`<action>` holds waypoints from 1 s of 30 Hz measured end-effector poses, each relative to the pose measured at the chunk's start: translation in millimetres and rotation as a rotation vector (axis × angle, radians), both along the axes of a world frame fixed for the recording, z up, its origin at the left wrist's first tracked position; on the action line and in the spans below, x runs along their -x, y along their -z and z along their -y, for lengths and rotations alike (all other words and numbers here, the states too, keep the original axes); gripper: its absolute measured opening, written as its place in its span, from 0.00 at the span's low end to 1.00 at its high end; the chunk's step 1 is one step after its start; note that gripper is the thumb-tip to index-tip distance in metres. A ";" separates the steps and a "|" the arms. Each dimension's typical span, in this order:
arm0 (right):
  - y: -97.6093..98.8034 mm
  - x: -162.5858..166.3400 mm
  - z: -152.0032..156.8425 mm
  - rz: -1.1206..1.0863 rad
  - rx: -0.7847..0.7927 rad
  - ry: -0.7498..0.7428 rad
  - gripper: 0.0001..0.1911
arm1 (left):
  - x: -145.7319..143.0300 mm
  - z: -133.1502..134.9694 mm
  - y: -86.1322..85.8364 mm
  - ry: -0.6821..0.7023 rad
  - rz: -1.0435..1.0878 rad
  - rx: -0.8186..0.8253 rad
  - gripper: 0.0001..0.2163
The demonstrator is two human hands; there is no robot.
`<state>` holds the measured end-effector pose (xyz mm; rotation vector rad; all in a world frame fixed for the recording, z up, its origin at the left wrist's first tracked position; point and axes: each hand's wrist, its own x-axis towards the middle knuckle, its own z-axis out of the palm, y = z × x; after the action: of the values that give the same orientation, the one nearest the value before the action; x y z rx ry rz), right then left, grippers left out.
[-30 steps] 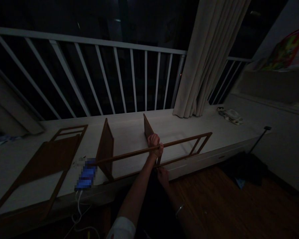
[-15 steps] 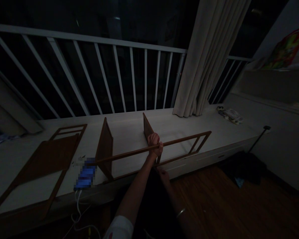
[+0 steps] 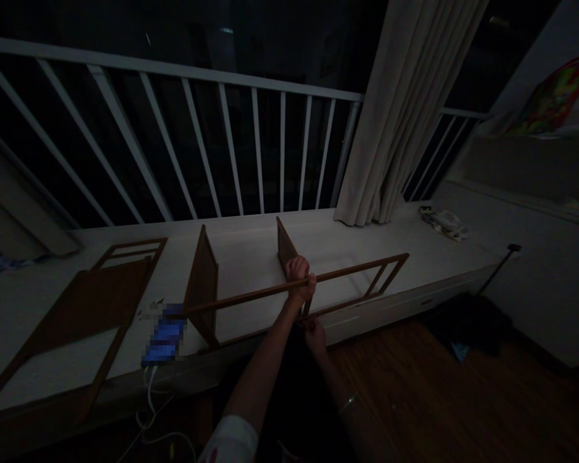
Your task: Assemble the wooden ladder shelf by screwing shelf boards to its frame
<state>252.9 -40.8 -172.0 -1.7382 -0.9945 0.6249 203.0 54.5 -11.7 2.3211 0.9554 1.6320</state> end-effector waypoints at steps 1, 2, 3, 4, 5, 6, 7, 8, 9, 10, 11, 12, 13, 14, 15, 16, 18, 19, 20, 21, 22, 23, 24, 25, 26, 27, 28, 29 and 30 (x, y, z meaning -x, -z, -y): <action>-4.2 0.9 1.9 0.022 0.002 -0.011 0.10 | 0.3 0.1 0.0 -0.006 -0.007 -0.002 0.11; -8.2 1.8 3.9 0.050 0.008 -0.025 0.10 | 0.7 0.3 -0.1 -0.012 -0.013 -0.005 0.11; -11.7 2.5 5.8 0.085 0.018 -0.042 0.10 | 1.0 0.4 -0.3 -0.015 -0.019 -0.009 0.10; -14.8 3.1 7.7 0.124 0.033 -0.061 0.10 | 1.4 0.6 -0.5 -0.017 -0.024 -0.013 0.10; -17.2 3.5 9.4 0.164 0.054 -0.077 0.11 | 1.7 0.7 -0.8 -0.018 -0.029 -0.017 0.10; -19.0 3.6 10.8 0.201 0.082 -0.086 0.12 | 1.9 0.8 -1.1 -0.019 -0.035 -0.018 0.10; -20.2 3.5 11.6 0.230 0.123 -0.095 0.14 | 2.1 0.9 -1.3 -0.018 -0.039 -0.019 0.10; -20.8 3.1 11.8 0.256 0.172 -0.105 0.15 | 2.3 1.1 -1.4 -0.018 -0.041 -0.019 0.10; -21.0 2.3 11.2 0.276 0.223 -0.117 0.17 | 2.4 1.2 -1.4 -0.020 -0.041 -0.019 0.10; -20.9 1.3 9.8 0.291 0.267 -0.131 0.17 | 2.5 1.4 -1.4 -0.022 -0.042 -0.019 0.10; -20.6 0.0 7.7 0.299 0.300 -0.150 0.18 | 2.5 1.5 -1.4 -0.024 -0.042 -0.020 0.09; -20.2 -1.4 5.1 0.301 0.321 -0.172 0.17 | 2.5 1.7 -1.4 -0.025 -0.042 -0.020 0.09; -19.9 -2.9 2.2 0.300 0.331 -0.193 0.17 | 2.6 1.9 -1.5 -0.027 -0.042 -0.022 0.09; -19.5 -4.4 -0.6 0.298 0.335 -0.212 0.17 | 2.6 2.0 -1.6 -0.029 -0.040 -0.023 0.09; -19.2 -5.7 -3.2 0.299 0.343 -0.233 0.17 | 2.6 2.1 -1.8 -0.031 -0.038 -0.023 0.09; -19.0 -6.7 -5.1 0.301 0.352 -0.252 0.17 | 2.5 2.2 -1.9 -0.030 -0.037 -0.023 0.10; -18.3 -8.1 -6.8 0.315 0.373 -0.279 0.18 | 2.3 2.1 -2.0 -0.026 -0.034 -0.023 0.10; -17.8 -8.4 -6.6 0.327 0.386 -0.285 0.18 | 2.1 2.0 -2.0 -0.023 -0.032 -0.022 0.11; -17.4 -8.4 -5.8 0.341 0.399 -0.288 0.17 | 1.9 1.8 -1.9 -0.022 -0.031 -0.022 0.11; -16.9 -8.2 -4.8 0.357 0.413 -0.288 0.17 | 1.6 1.7 -1.7 -0.021 -0.028 -0.022 0.12; -16.5 -7.9 -3.6 0.373 0.427 -0.286 0.17 | 1.4 1.6 -1.6 -0.022 -0.026 -0.023 0.12; -16.2 -7.4 -2.4 0.389 0.437 -0.284 0.17 | 1.2 1.5 -1.4 -0.024 -0.024 -0.023 0.12; -15.9 -6.8 -1.3 0.405 0.445 -0.282 0.18 | 1.1 1.5 -1.3 -0.026 -0.024 -0.022 0.12; -15.8 -6.2 -0.3 0.420 0.451 -0.280 0.18 | 1.1 1.5 -1.2 -0.029 -0.025 -0.022 0.11; -15.7 -5.6 0.4 0.433 0.457 -0.278 0.18 | 1.1 1.6 -1.0 -0.031 -0.028 -0.022 0.11; -15.8 -4.8 1.1 0.446 0.464 -0.276 0.18 | 1.2 1.7 -0.9 -0.032 -0.033 -0.022 0.11; -15.9 -4.0 1.6 0.457 0.473 -0.272 0.18 | 1.4 1.7 -0.8 -0.031 -0.037 -0.021 0.11; -16.0 -3.0 2.2 0.468 0.482 -0.269 0.19 | 1.5 1.7 -0.7 -0.029 -0.038 -0.020 0.11; -16.2 -1.9 2.7 0.477 0.491 -0.265 0.19 | 1.6 1.7 -0.6 -0.025 -0.037 -0.020 0.11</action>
<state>254.8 -43.5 -155.8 -2.2724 -1.5141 0.6753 201.4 52.8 -11.1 2.3696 0.9844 1.6209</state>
